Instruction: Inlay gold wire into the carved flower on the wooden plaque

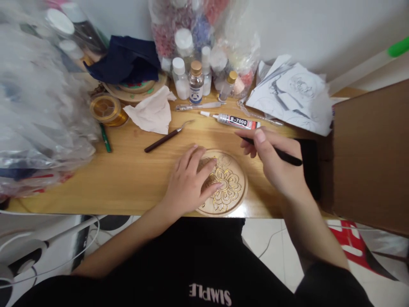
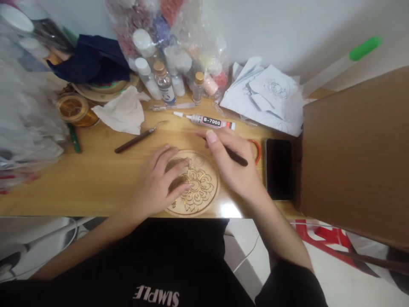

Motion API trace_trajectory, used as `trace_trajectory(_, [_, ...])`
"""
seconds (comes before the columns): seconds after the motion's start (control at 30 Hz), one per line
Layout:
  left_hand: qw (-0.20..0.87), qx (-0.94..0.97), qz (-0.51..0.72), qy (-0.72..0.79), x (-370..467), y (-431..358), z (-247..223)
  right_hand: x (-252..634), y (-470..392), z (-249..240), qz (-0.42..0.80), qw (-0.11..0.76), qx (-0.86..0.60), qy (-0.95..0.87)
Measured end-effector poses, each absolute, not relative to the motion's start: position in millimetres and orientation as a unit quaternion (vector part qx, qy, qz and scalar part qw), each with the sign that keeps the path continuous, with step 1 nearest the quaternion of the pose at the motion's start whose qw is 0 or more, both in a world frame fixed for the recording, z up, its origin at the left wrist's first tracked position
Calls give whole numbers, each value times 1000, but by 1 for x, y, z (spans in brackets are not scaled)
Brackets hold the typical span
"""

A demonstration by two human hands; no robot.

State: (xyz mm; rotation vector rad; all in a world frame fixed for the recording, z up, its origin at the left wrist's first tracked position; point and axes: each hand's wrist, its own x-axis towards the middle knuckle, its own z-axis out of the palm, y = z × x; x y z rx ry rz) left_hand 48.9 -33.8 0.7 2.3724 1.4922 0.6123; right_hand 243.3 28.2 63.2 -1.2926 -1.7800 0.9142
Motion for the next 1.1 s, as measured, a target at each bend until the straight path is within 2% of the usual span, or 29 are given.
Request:
trace_trajectory(0.2, [138, 818, 204, 520, 48, -34, 1, 234, 39, 39, 421, 412, -493, -640])
trace_trajectory(0.5, [127, 822, 208, 515, 49, -33, 0, 244, 34, 26, 527, 363, -476, -603])
trace_trajectory(0.77, [132, 819, 203, 520, 50, -33, 1, 253, 31, 31, 518, 282, -459, -665])
trace_trajectory(1.1, [117, 821, 202, 521, 50, -34, 0, 251, 28, 27, 449, 257, -464, -719])
